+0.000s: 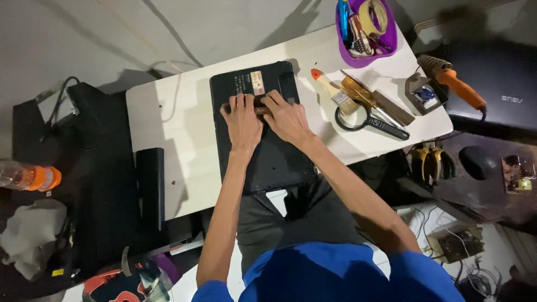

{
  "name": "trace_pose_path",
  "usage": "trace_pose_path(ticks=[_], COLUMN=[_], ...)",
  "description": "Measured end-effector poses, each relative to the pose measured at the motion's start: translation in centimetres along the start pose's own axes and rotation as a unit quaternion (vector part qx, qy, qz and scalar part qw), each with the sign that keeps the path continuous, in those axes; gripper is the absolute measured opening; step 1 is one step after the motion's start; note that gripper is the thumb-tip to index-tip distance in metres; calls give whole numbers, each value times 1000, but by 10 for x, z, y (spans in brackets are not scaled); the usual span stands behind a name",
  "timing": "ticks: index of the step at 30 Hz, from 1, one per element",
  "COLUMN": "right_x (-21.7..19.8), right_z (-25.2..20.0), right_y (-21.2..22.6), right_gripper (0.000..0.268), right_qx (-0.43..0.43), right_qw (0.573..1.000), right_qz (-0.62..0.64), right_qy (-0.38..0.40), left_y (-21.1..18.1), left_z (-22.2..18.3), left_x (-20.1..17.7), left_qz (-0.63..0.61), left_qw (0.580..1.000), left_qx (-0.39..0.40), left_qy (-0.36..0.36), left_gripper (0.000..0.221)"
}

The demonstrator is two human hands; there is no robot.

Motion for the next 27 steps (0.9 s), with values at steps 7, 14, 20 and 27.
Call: trace_pose_path(ticks=[7, 14, 20, 27], right_x=[10, 14, -5, -20], right_z=[10, 20, 11, -7], right_y=[-4, -4, 4, 6], right_gripper=[28, 19, 16, 28], right_qx=[-16, -38, -52, -57], right_qw=[999, 995, 990, 994], right_qz=[-33, -30, -15, -48], right_qy=[-34, -87, -127, -79], left_y=[0, 9, 11, 6], left_z=[4, 11, 12, 13], left_x=[4, 26, 26, 21], left_qz=[-36, -36, -31, -39], left_qw=[999, 998, 999, 998], left_qx=[-20, -28, -18, -33], left_qy=[-22, -46, -31, -23], left_gripper=[20, 21, 21, 12])
Point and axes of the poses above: each hand's wrist, its own z-axis towards the middle knuckle, its own x-axis out of the palm, y = z × x, the point moved 2 cm from there along z, towards the middle knuckle, and after that the axes turned 6 degrees about y, right-handed, at the moved point
